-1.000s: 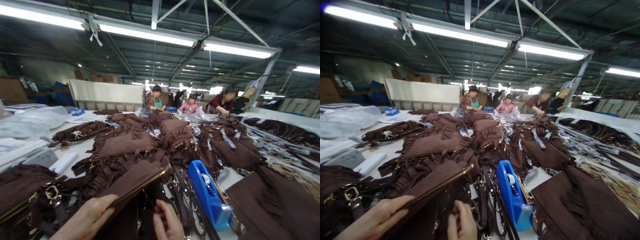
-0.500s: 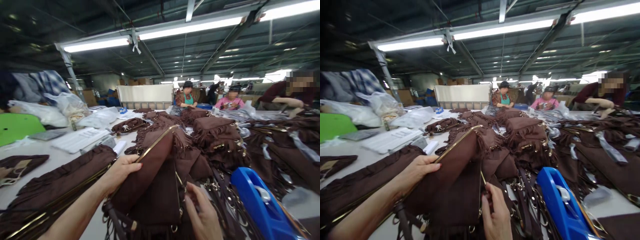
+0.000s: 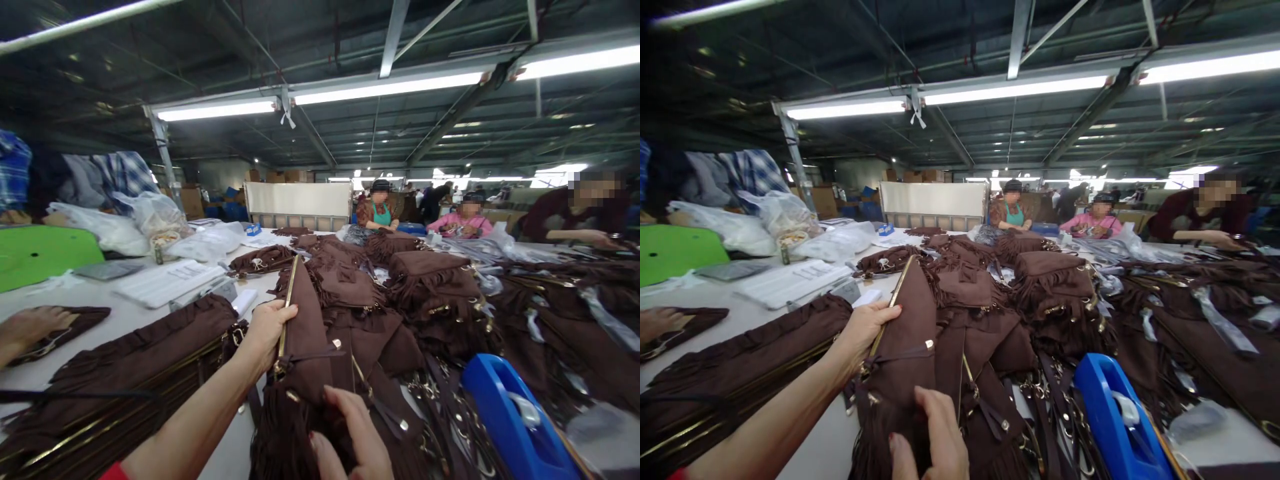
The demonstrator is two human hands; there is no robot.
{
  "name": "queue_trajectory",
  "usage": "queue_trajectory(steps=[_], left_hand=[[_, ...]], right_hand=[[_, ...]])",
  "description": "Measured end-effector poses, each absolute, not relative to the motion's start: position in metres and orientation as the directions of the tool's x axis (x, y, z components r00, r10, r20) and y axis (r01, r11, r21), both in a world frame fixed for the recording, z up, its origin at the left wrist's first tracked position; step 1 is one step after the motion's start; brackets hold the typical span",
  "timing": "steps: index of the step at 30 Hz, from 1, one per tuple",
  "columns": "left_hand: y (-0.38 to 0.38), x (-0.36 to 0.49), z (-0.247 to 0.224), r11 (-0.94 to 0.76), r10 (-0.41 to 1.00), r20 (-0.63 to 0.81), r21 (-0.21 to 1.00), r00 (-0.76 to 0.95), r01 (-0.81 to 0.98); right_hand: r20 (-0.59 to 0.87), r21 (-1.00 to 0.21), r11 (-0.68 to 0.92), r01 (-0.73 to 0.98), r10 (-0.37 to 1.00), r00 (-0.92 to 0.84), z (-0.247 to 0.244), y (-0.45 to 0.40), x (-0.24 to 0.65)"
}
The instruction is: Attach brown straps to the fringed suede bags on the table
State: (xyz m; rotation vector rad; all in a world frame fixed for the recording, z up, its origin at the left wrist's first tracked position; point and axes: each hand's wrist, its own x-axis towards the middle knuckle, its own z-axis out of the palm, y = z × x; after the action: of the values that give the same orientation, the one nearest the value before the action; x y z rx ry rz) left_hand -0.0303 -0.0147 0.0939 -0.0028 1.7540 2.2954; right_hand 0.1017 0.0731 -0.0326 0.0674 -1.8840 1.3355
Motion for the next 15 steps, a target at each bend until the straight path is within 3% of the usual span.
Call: queue_trajectory(steps=[4, 7, 9, 12, 15], left_hand=[[-0.007, -0.022, 0.088, -0.245, 0.228, -0.124, 0.953, -0.966, -0.180], [-0.002, -0.020, 0.081, -0.238, 0.244, -0.073, 0.962, -0.967, -0.132], [0.000, -0.019, 0.076, -0.216, 0.250, -0.050, 0.971, -0.967, -0.106], [0.001, -0.020, 0.072, -0.157, 0.259, -0.050, 0.983, -0.965, -0.093], [-0.006, -0.023, 0.073, -0.065, 0.266, -0.099, 0.991, -0.959, -0.121]], right_hand=[[0.648, -0.745, 0.500, -0.441, 0.387, -0.656, -0.021, 0.077, 0.103], [0.761, -0.615, 0.697, -0.370, 0.402, -0.509, -0.006, 0.089, 0.108], [0.857, -0.451, 0.845, -0.287, 0.319, -0.405, 0.005, 0.097, 0.111], [0.892, -0.229, 0.927, -0.296, 0.078, -0.445, 0.010, 0.097, 0.108], [0.887, -0.244, 0.878, -0.412, 0.030, -0.460, -0.005, 0.068, 0.099]])
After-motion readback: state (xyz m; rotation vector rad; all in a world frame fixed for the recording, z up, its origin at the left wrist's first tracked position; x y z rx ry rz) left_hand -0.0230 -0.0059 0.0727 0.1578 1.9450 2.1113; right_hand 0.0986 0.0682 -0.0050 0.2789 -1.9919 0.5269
